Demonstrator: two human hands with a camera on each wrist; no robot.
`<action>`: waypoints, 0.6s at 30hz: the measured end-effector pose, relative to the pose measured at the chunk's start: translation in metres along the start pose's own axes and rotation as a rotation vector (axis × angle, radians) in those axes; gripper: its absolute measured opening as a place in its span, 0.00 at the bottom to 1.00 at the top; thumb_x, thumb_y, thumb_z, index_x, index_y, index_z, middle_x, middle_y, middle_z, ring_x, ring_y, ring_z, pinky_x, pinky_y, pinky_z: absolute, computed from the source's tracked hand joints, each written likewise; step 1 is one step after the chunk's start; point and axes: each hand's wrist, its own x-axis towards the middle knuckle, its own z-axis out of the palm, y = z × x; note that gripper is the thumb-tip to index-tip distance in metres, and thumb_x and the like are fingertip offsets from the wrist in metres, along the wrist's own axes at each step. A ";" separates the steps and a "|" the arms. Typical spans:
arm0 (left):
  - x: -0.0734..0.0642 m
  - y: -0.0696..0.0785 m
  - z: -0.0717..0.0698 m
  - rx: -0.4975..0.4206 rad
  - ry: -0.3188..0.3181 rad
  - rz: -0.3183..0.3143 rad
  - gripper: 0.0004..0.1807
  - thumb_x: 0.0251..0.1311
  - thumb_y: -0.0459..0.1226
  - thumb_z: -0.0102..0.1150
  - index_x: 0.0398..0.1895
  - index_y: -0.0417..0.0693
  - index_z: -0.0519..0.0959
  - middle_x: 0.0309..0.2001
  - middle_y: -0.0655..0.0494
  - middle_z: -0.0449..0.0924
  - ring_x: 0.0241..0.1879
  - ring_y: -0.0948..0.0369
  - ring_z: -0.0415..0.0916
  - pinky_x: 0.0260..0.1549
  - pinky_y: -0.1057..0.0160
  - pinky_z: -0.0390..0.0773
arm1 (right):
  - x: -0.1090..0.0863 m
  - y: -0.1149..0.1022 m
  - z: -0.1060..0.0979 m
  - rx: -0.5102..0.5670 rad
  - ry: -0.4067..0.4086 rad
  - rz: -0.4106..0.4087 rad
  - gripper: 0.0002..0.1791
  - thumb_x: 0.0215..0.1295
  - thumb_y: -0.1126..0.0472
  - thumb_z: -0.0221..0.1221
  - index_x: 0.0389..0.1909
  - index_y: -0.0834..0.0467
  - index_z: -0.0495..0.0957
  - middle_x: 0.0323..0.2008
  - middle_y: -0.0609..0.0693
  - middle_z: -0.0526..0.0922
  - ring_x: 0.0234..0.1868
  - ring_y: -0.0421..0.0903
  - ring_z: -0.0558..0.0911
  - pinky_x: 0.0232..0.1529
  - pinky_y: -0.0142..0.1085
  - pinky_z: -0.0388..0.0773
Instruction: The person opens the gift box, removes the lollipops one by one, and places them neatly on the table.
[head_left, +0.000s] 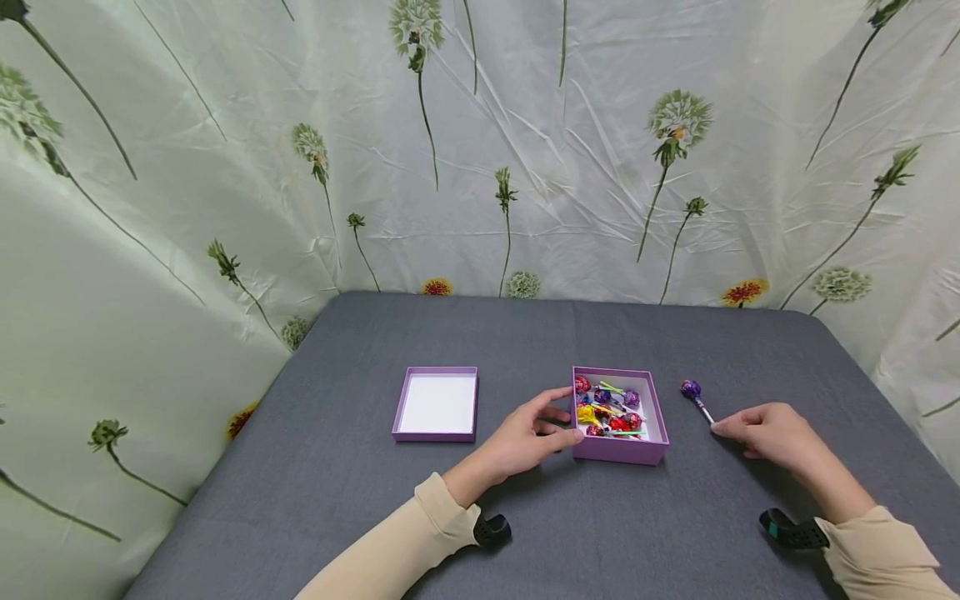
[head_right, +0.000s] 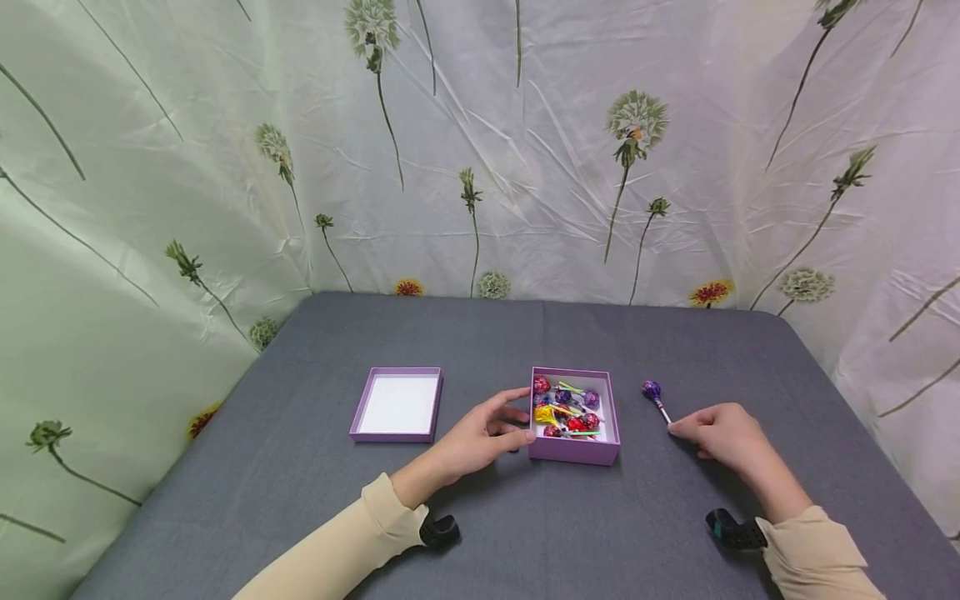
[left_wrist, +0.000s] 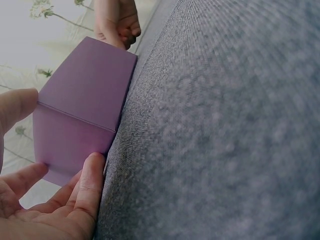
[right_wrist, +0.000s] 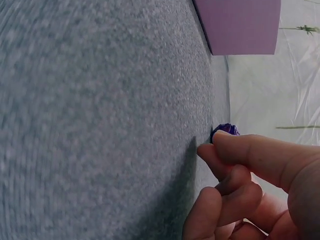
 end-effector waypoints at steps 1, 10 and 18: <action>0.000 0.000 0.000 0.000 -0.001 0.000 0.36 0.71 0.46 0.70 0.80 0.66 0.69 0.63 0.53 0.82 0.55 0.60 0.83 0.45 0.60 0.78 | 0.000 -0.001 0.001 -0.004 0.000 -0.006 0.23 0.74 0.48 0.63 0.45 0.67 0.89 0.23 0.40 0.75 0.27 0.38 0.74 0.31 0.35 0.67; 0.001 -0.001 -0.001 -0.004 0.001 0.005 0.36 0.71 0.46 0.70 0.80 0.67 0.69 0.63 0.52 0.82 0.55 0.60 0.83 0.46 0.60 0.79 | 0.004 -0.005 0.007 0.026 -0.009 -0.044 0.18 0.73 0.52 0.66 0.40 0.65 0.90 0.22 0.39 0.72 0.26 0.35 0.73 0.30 0.31 0.74; 0.000 -0.001 -0.001 -0.004 -0.005 -0.006 0.36 0.71 0.46 0.70 0.80 0.68 0.69 0.63 0.53 0.82 0.55 0.60 0.82 0.45 0.60 0.78 | 0.005 -0.005 0.010 0.061 -0.039 -0.050 0.15 0.74 0.54 0.66 0.38 0.64 0.88 0.21 0.38 0.71 0.25 0.34 0.71 0.30 0.30 0.74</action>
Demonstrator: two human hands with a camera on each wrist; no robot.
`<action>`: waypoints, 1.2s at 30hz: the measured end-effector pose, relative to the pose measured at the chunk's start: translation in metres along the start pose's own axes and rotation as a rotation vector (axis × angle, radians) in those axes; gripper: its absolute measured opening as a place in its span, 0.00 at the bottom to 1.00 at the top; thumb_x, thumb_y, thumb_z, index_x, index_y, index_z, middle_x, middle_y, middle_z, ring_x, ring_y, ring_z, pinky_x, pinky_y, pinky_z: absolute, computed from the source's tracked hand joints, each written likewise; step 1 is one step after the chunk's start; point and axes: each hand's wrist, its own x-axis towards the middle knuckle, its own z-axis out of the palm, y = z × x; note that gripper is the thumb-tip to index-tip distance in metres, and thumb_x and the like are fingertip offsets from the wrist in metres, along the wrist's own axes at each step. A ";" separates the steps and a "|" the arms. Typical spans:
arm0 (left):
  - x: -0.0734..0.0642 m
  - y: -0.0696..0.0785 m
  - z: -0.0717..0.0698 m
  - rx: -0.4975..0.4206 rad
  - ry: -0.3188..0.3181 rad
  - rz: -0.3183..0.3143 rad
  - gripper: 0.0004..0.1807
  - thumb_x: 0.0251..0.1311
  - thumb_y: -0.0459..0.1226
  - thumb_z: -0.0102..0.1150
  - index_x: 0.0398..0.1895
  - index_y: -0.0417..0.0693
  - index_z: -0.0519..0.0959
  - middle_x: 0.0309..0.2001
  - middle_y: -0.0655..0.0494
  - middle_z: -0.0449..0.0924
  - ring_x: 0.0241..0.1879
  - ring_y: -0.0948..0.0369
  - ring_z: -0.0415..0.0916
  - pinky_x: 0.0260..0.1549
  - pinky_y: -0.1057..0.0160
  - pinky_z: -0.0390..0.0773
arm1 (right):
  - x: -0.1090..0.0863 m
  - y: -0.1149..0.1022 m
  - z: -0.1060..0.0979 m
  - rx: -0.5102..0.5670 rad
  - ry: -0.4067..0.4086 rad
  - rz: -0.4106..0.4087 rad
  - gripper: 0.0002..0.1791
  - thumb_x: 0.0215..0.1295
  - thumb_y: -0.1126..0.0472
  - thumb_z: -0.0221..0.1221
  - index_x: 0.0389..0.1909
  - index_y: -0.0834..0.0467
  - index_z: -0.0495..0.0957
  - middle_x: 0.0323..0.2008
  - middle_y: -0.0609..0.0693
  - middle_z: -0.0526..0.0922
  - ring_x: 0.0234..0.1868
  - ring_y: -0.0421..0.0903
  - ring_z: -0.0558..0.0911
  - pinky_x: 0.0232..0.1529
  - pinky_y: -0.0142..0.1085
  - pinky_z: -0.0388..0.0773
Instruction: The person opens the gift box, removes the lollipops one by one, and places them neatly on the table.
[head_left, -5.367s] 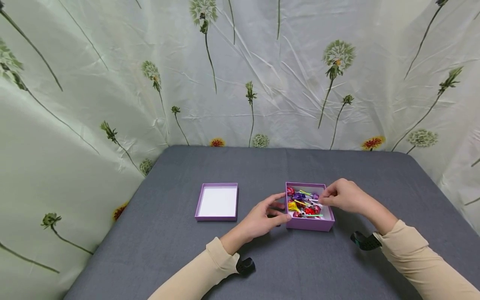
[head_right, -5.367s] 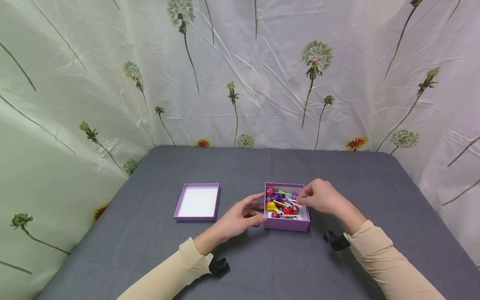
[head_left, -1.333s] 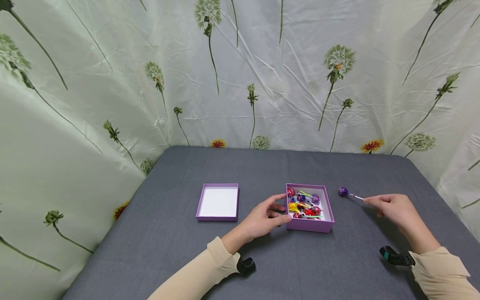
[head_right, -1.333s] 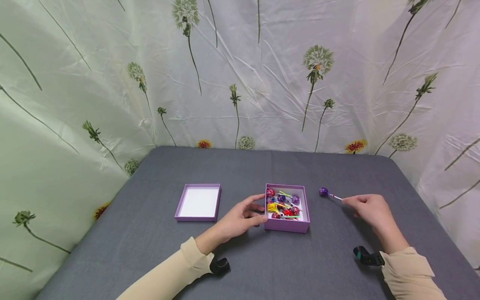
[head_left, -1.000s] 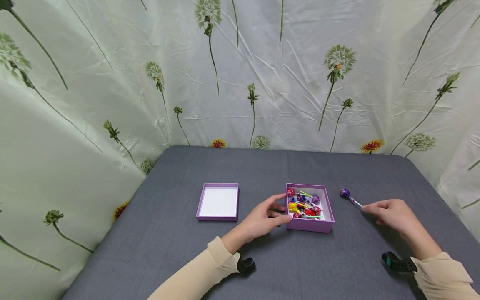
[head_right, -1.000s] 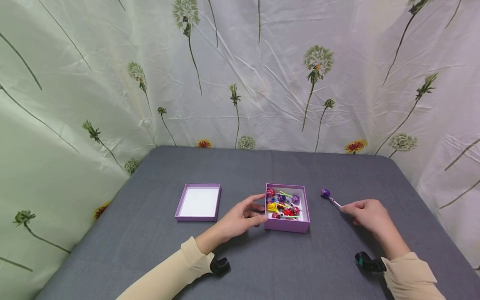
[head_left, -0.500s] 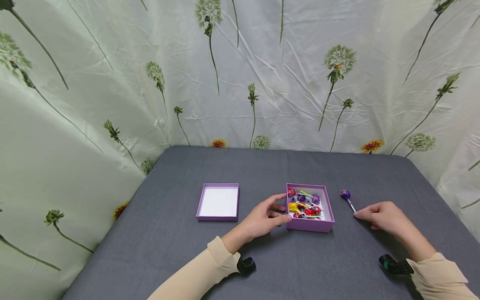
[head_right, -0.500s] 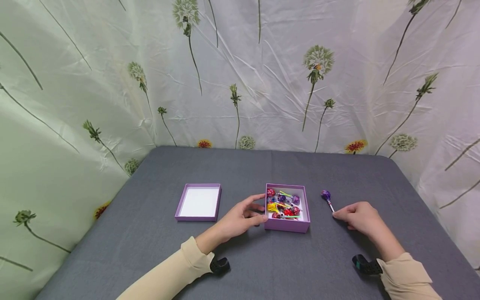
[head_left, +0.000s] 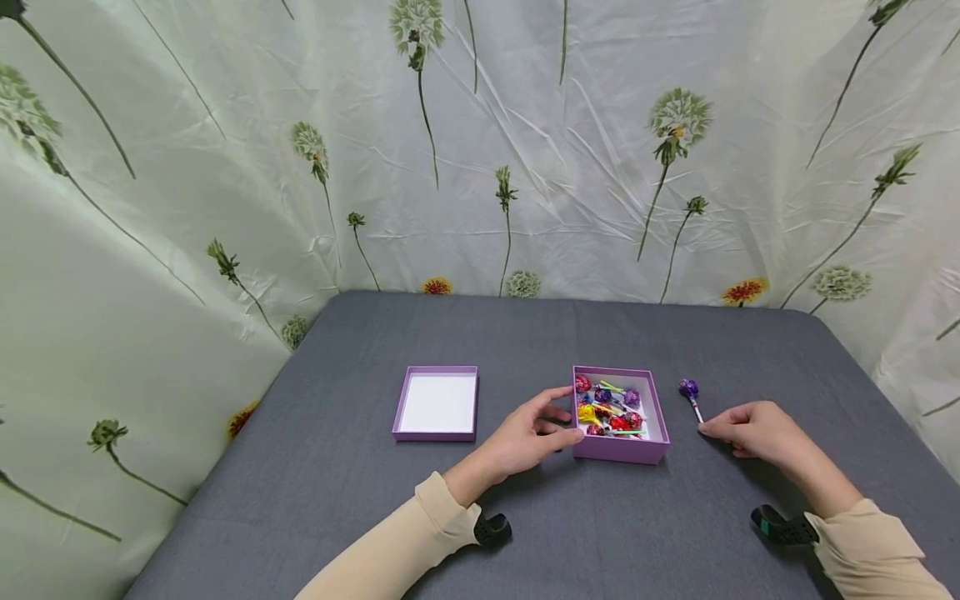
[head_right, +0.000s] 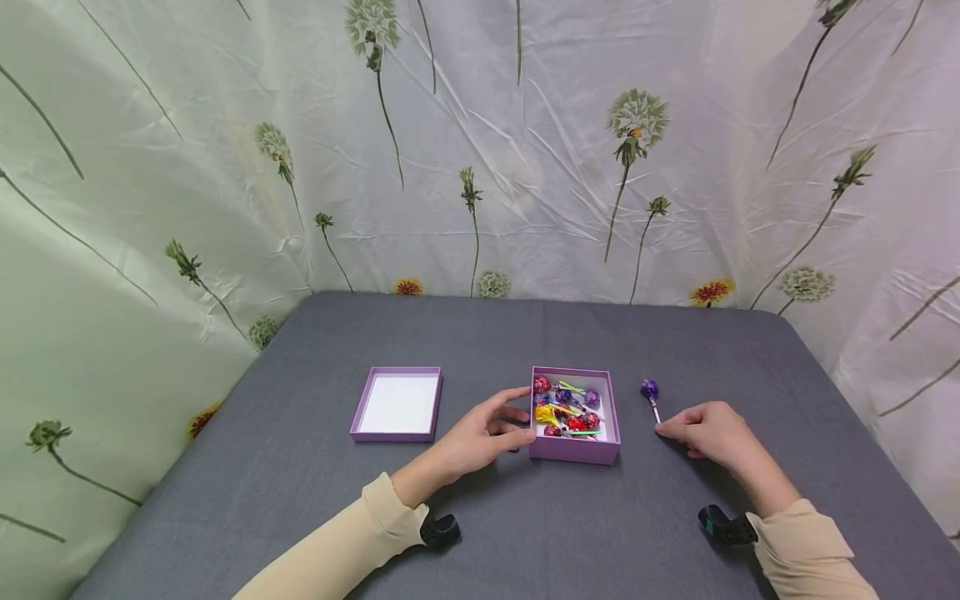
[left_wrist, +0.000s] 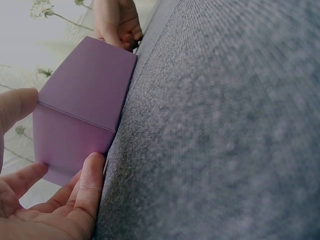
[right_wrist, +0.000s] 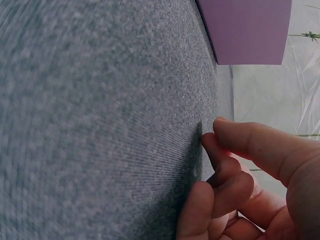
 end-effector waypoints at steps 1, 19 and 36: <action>0.000 0.000 0.000 0.000 0.000 0.000 0.36 0.71 0.46 0.70 0.80 0.67 0.69 0.63 0.52 0.82 0.55 0.60 0.82 0.45 0.60 0.78 | 0.000 0.000 0.000 0.001 -0.005 0.000 0.15 0.74 0.54 0.66 0.38 0.64 0.88 0.22 0.38 0.72 0.25 0.34 0.71 0.30 0.30 0.74; 0.000 0.000 0.000 -0.006 0.000 -0.008 0.35 0.71 0.46 0.70 0.79 0.67 0.70 0.63 0.53 0.82 0.54 0.60 0.82 0.43 0.60 0.77 | 0.002 0.001 -0.001 -0.011 -0.038 -0.013 0.16 0.76 0.54 0.65 0.37 0.65 0.87 0.22 0.39 0.70 0.26 0.34 0.70 0.31 0.30 0.73; 0.000 0.000 -0.001 -0.023 -0.008 -0.011 0.35 0.71 0.46 0.70 0.79 0.67 0.70 0.62 0.53 0.82 0.53 0.61 0.82 0.45 0.60 0.78 | -0.002 -0.009 -0.007 -0.001 -0.035 -0.011 0.17 0.76 0.53 0.64 0.42 0.67 0.86 0.25 0.43 0.75 0.28 0.38 0.74 0.31 0.33 0.76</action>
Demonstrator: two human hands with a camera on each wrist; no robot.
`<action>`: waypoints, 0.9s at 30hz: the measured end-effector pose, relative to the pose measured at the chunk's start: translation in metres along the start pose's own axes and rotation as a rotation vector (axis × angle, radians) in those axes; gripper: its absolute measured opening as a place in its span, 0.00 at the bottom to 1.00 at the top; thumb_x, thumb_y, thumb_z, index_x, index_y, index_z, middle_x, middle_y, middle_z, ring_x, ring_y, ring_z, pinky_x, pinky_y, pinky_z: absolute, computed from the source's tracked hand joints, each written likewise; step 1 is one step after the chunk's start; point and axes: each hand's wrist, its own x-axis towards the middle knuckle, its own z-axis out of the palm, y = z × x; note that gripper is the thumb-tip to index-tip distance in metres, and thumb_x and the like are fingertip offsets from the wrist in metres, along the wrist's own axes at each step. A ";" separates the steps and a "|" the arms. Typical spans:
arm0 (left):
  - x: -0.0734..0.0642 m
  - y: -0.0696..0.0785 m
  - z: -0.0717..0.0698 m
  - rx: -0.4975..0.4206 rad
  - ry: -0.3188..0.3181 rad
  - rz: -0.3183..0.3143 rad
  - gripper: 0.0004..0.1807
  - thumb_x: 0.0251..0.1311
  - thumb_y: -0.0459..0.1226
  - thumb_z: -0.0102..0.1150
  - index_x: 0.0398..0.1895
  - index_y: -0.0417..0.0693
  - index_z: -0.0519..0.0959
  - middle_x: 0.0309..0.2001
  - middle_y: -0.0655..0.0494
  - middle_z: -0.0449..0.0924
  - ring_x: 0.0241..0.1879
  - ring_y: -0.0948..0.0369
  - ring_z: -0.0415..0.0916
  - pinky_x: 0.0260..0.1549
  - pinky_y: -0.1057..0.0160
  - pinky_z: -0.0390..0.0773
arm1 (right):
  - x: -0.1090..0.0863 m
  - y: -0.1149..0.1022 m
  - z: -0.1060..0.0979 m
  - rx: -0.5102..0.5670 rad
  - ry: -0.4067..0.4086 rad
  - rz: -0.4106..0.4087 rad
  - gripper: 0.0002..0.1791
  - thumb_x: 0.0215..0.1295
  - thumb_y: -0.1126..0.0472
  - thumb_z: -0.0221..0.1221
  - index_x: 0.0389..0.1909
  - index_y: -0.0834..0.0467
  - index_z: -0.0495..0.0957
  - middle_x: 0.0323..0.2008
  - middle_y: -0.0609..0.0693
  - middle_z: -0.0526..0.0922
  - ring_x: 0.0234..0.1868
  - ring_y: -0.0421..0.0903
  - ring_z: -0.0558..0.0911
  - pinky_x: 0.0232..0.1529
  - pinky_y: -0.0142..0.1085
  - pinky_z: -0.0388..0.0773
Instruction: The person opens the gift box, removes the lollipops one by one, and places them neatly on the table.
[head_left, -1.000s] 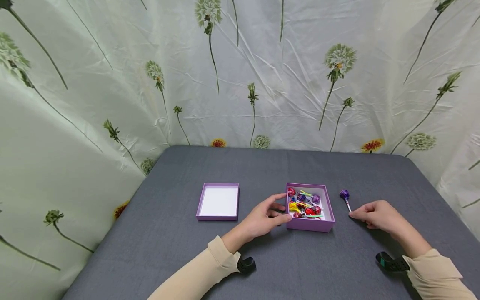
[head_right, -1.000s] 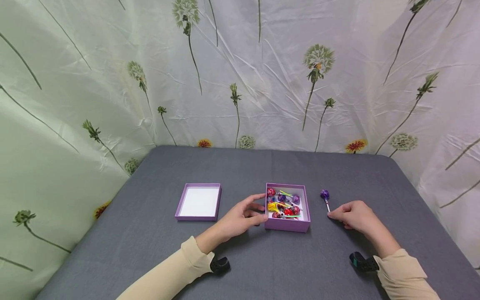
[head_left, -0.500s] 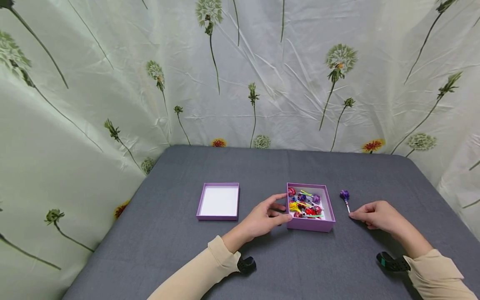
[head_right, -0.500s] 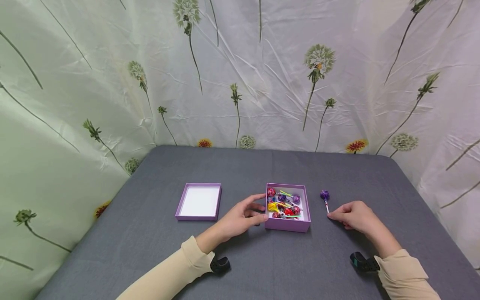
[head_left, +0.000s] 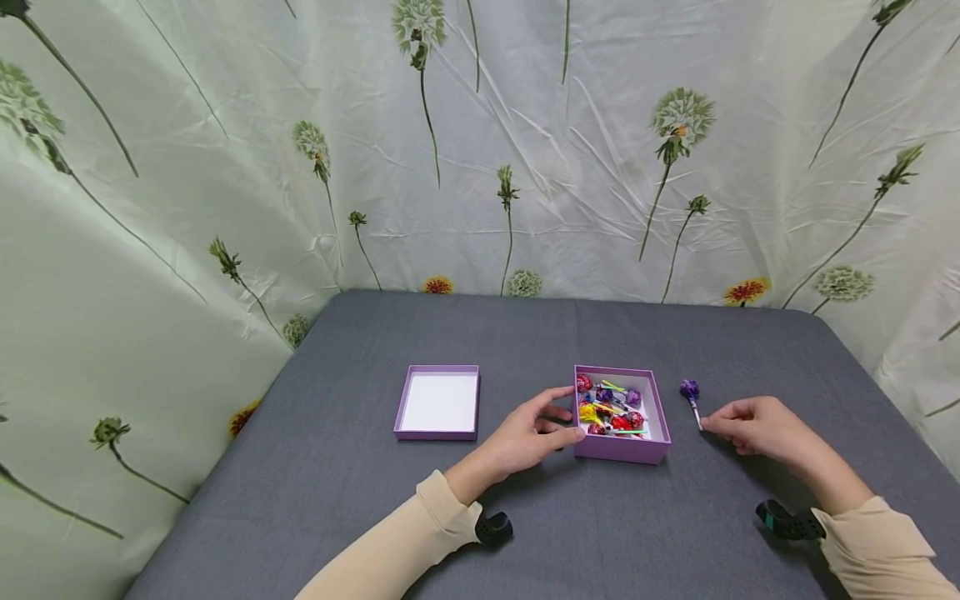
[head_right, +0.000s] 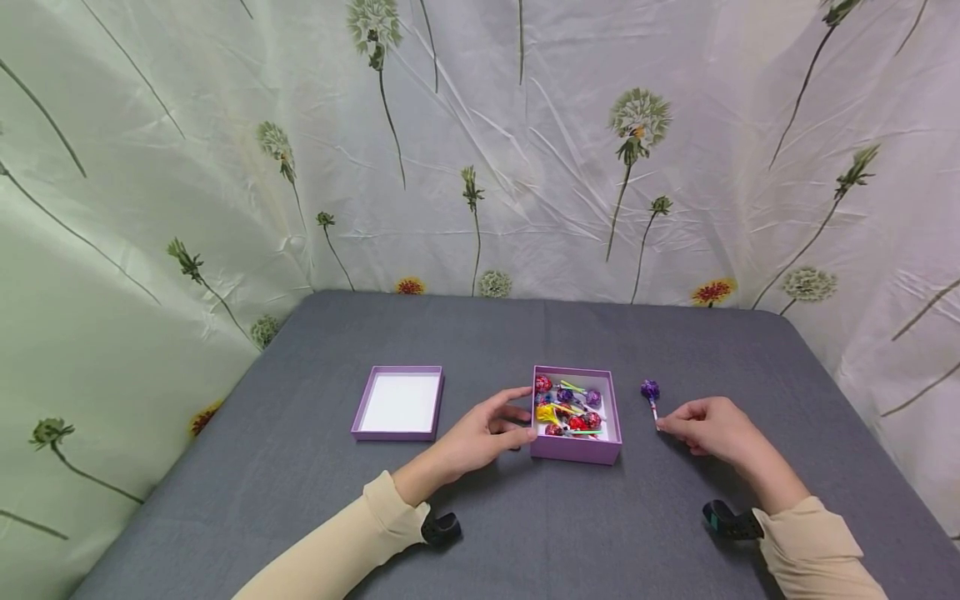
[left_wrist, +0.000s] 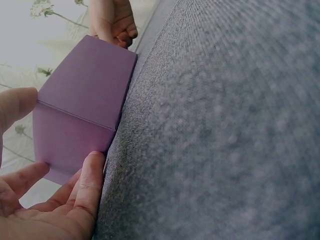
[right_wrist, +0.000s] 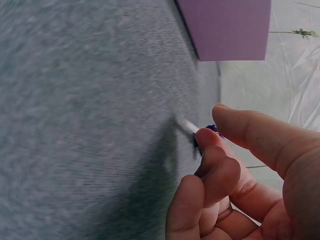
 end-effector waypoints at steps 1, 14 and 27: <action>0.000 0.000 0.000 0.000 0.001 -0.001 0.35 0.71 0.46 0.70 0.79 0.67 0.71 0.62 0.53 0.82 0.53 0.61 0.82 0.45 0.60 0.77 | 0.000 -0.002 -0.001 0.002 0.000 -0.006 0.17 0.76 0.54 0.64 0.42 0.67 0.86 0.25 0.43 0.75 0.28 0.38 0.74 0.31 0.33 0.76; -0.001 0.001 0.001 0.006 -0.002 0.019 0.35 0.71 0.45 0.70 0.80 0.64 0.70 0.62 0.52 0.82 0.52 0.61 0.82 0.43 0.62 0.78 | 0.001 -0.027 -0.012 -0.014 0.004 -0.044 0.19 0.79 0.52 0.62 0.47 0.67 0.84 0.25 0.44 0.75 0.28 0.39 0.73 0.30 0.35 0.70; -0.001 0.001 0.000 0.012 -0.001 0.015 0.36 0.71 0.46 0.70 0.80 0.64 0.70 0.61 0.54 0.83 0.52 0.62 0.82 0.45 0.61 0.78 | 0.012 -0.063 -0.013 -0.044 0.011 -0.112 0.20 0.77 0.50 0.65 0.51 0.65 0.86 0.30 0.45 0.82 0.29 0.38 0.76 0.32 0.36 0.74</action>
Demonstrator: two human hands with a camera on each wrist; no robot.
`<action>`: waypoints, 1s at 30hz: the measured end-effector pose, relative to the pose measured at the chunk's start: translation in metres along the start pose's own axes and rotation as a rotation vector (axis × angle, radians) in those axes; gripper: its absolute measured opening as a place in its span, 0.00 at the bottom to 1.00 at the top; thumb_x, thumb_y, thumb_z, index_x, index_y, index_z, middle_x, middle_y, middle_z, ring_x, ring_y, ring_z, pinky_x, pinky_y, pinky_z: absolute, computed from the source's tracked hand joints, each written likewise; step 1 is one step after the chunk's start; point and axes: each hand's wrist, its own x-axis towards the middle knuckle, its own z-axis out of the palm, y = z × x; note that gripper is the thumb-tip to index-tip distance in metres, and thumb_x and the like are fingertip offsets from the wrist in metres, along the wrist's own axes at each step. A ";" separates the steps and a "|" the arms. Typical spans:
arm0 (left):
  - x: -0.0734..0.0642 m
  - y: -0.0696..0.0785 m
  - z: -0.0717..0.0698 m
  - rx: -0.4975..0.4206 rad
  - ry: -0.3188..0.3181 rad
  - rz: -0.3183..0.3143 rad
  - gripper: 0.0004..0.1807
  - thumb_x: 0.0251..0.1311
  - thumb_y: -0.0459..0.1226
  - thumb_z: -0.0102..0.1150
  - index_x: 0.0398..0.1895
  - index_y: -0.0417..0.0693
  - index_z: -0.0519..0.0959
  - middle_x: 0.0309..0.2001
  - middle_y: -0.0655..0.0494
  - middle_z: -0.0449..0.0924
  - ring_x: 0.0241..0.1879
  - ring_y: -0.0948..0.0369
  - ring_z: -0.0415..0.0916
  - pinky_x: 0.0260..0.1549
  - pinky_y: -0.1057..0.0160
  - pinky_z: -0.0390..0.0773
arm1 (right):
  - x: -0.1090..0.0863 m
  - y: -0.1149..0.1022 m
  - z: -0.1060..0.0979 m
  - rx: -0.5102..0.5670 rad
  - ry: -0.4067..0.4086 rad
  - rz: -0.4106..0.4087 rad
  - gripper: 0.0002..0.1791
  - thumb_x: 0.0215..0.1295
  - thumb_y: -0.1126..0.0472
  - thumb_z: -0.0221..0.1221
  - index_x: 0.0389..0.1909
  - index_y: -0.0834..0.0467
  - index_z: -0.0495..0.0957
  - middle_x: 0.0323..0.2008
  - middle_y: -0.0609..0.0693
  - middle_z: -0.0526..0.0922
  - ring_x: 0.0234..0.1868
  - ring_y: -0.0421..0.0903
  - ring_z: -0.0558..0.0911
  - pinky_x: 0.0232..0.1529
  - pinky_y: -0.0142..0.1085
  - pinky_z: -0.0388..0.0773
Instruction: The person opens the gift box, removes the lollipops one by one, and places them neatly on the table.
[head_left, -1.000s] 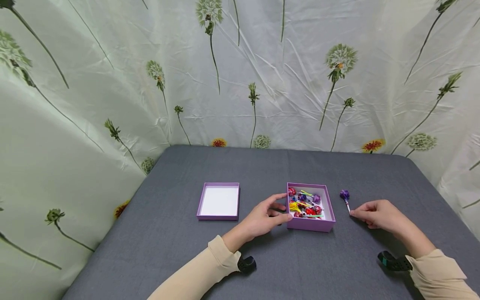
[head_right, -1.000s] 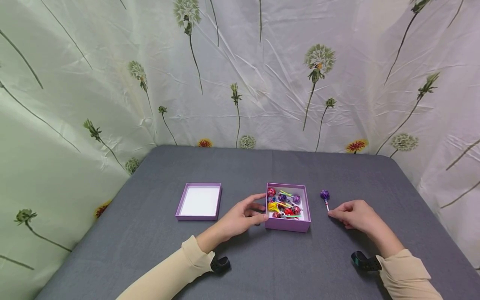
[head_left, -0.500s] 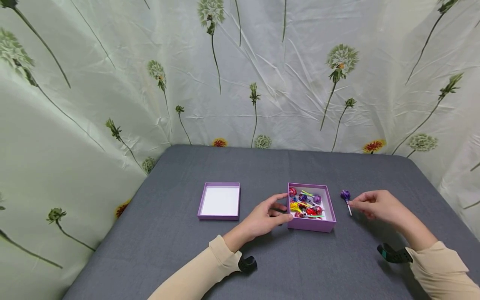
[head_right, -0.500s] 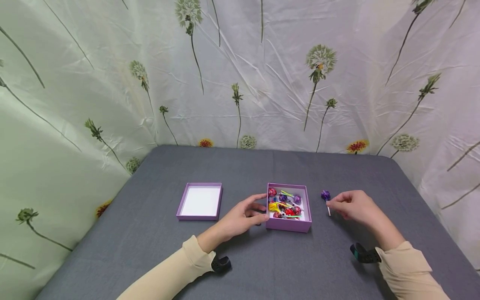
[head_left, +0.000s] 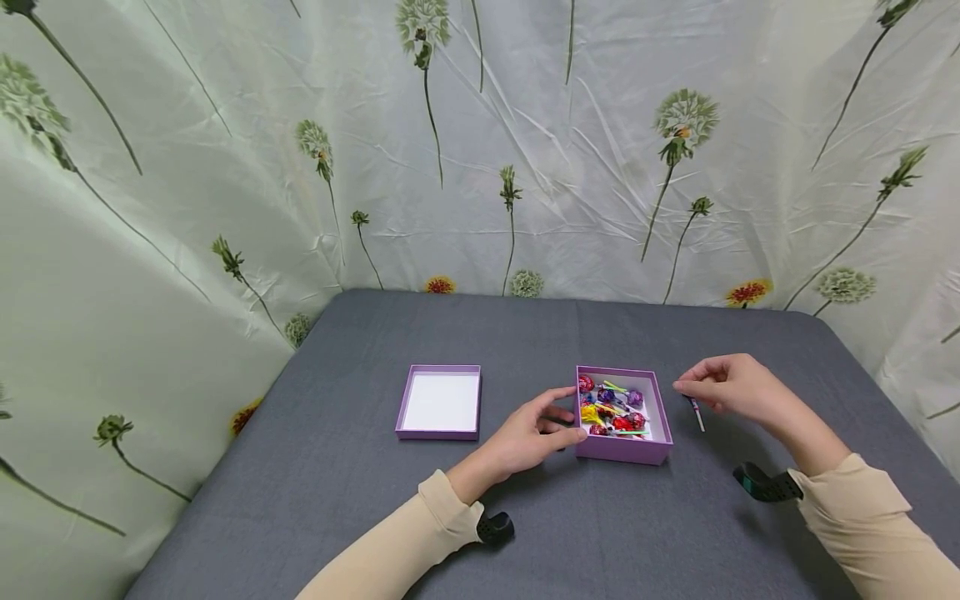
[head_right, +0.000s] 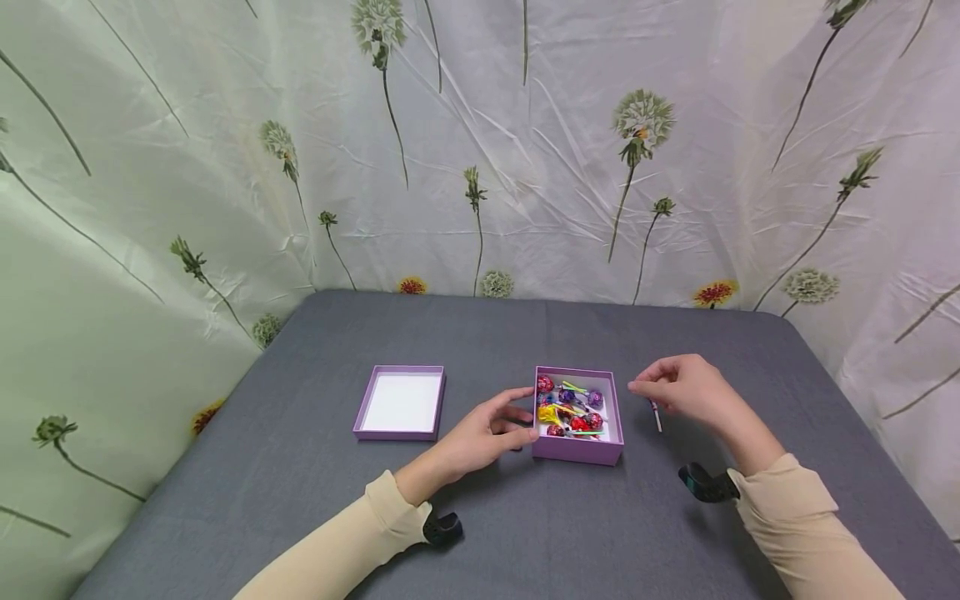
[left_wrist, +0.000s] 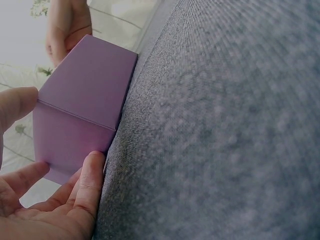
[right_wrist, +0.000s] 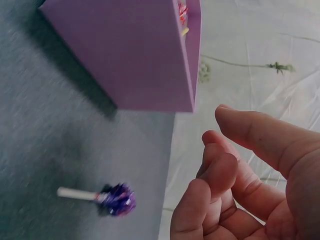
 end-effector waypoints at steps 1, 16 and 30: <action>0.000 0.000 0.000 0.001 0.001 0.002 0.36 0.71 0.46 0.70 0.80 0.64 0.70 0.61 0.54 0.83 0.52 0.63 0.82 0.45 0.61 0.78 | 0.001 -0.003 0.001 -0.001 -0.003 -0.006 0.20 0.76 0.50 0.65 0.51 0.65 0.86 0.29 0.45 0.82 0.29 0.38 0.76 0.32 0.36 0.73; 0.000 -0.002 -0.001 -0.010 -0.002 0.005 0.35 0.71 0.45 0.70 0.79 0.66 0.71 0.60 0.54 0.83 0.51 0.63 0.83 0.43 0.62 0.78 | 0.021 -0.041 0.018 -0.031 -0.027 -0.064 0.17 0.73 0.53 0.69 0.51 0.62 0.89 0.33 0.50 0.91 0.31 0.41 0.80 0.30 0.37 0.74; -0.002 -0.002 -0.003 -0.024 -0.012 0.016 0.34 0.72 0.45 0.69 0.79 0.65 0.70 0.61 0.54 0.83 0.50 0.64 0.83 0.42 0.63 0.78 | 0.037 -0.055 0.035 -0.074 -0.038 -0.119 0.14 0.70 0.55 0.72 0.47 0.61 0.91 0.38 0.53 0.93 0.32 0.43 0.80 0.33 0.37 0.78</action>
